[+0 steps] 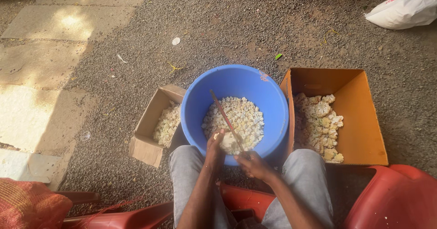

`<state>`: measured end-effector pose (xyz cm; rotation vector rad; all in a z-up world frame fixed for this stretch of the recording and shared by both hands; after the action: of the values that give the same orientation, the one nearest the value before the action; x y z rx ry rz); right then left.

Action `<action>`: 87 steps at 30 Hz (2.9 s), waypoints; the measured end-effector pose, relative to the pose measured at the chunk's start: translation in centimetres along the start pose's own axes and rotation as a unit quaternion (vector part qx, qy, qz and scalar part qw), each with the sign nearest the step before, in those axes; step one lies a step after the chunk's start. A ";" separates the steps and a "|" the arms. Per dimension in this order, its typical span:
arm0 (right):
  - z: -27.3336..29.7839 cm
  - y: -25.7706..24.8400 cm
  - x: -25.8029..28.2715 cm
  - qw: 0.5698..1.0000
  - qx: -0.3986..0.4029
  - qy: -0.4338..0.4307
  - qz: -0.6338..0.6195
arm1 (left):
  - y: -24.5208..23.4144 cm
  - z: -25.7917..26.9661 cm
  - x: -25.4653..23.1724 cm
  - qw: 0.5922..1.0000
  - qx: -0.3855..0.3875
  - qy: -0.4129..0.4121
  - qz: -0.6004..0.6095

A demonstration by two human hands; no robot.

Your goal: The person breaks apart cauliflower florets by hand and with a knife while sitting on the ground, placing the smaller pieces into a blue bowl.

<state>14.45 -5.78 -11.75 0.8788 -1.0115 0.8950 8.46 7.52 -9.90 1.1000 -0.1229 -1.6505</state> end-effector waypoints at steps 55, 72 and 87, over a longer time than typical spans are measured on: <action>-0.1 -4.4 4.1 0.959 -0.244 -0.133 -0.055 | 2.4 0.8 0.6 0.963 0.011 0.063 -0.263; -0.5 -2.2 4.6 0.957 -0.047 -0.125 0.256 | 0.6 1.1 -0.9 0.978 -0.075 0.031 -0.195; -1.3 -2.1 -0.5 0.997 -0.033 -0.006 -0.075 | 1.2 1.3 0.1 0.992 -0.006 -0.027 -0.125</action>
<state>16.63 -5.50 -12.97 0.8938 -0.9664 0.7262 8.45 6.39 -8.51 1.0956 -0.0097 -1.9019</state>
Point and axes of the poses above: each hand's wrist, its own z-axis away from the middle knuckle, its own y-axis out of the palm, x = y × z, the point moved 9 cm from there along -z, towards the middle knuckle, and after that the axes turned 14 degrees about -y, right-handed, at the moved point
